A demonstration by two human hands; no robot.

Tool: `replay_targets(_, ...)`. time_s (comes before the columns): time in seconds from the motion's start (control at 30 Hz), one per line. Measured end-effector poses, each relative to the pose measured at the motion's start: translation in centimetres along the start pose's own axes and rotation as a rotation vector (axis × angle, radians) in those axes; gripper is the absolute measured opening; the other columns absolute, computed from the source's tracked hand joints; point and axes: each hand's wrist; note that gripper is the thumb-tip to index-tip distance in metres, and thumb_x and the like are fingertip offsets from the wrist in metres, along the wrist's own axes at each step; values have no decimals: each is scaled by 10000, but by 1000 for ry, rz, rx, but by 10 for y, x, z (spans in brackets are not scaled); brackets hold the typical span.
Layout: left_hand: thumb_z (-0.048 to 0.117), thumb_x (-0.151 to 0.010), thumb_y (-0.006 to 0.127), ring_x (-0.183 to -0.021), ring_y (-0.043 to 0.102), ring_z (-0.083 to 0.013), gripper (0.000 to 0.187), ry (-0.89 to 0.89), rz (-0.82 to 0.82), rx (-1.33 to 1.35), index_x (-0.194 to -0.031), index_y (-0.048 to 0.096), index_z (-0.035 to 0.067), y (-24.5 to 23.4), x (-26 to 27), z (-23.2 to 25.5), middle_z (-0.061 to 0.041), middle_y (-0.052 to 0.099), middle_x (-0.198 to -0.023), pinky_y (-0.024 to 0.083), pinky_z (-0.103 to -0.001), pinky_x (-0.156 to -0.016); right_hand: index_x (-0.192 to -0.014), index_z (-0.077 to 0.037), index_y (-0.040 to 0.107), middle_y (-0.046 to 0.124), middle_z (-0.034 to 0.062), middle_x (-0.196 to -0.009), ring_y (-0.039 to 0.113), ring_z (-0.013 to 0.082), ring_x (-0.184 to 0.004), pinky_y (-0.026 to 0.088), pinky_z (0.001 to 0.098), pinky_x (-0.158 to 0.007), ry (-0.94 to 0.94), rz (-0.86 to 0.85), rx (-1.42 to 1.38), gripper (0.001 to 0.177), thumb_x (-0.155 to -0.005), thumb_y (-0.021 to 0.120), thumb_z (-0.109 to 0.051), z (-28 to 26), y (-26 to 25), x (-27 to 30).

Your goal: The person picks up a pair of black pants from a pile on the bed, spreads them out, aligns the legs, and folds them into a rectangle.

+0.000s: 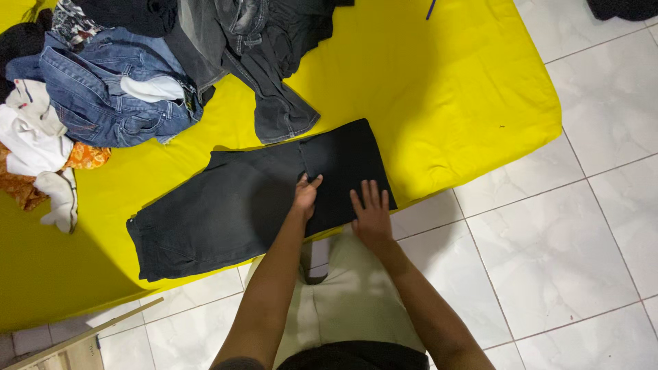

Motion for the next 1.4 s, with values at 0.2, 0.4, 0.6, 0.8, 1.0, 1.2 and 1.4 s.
replay_targets(0.2,188,-989,629,-1410,489,-315,701,237,69,-141,-1572,294,-8,7,-30,-18,-211,481,-1551,390,-379,-1155,-1494,-166,494,208,235,-1663,154,407,-1551,157,682,-1174,59,-39,85,698,-836,716,-238,20,12,7)
replay_targets(0.4,153,-1001,591,-1414,489,-319,655,279,82,-164,-1563,312,-35,1,-25,-14,-228,461,-1555,396,-372,-1161,-1478,-173,521,292,214,-1637,205,377,-1550,173,720,-1177,-74,85,75,614,-890,684,-240,21,25,12)
replay_targets(0.6,161,-1021,600,-1401,500,-376,615,392,214,-424,-1536,348,-61,0,-26,-20,-274,510,-1504,385,-405,-1162,-1479,-165,530,324,231,-1624,213,382,-1531,178,715,-1156,-68,0,80,629,-875,690,-237,16,19,9)
replay_targets(0.8,156,-983,651,-1259,620,-430,642,436,313,-593,-1527,367,-32,2,1,-6,-332,613,-1349,493,-456,-1084,-1454,-196,541,294,213,-1637,192,376,-1542,157,726,-1168,-87,4,81,532,-938,647,-270,17,28,10)
replay_targets(1.0,156,-917,666,-1243,571,-462,814,428,393,-744,-1604,248,35,24,64,36,-271,401,-1538,498,-487,-1026,-1446,-145,568,282,231,-1630,187,394,-1532,160,720,-1151,-108,-55,68,550,-917,639,-274,13,7,3)
replay_targets(1.2,352,-940,704,-1571,200,-412,796,1079,316,-1254,-1567,360,2,20,41,14,-249,207,-1683,240,-583,-1227,-1409,-59,590,356,219,-1606,252,386,-1531,208,685,-1177,-114,20,28,528,-935,668,-280,4,15,-29)
replay_targets(1.4,501,-969,574,-1573,116,-422,799,899,251,-1359,-1594,349,56,9,17,0,-208,163,-1702,149,-662,-1207,-1430,28,572,419,227,-1599,353,399,-1502,301,637,-1168,-46,247,36,639,-921,669,-345,7,35,-73)
Point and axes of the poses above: each hand's wrist, its own x-axis away from the middle knuckle, its own y-axis out of the palm, z = x × y
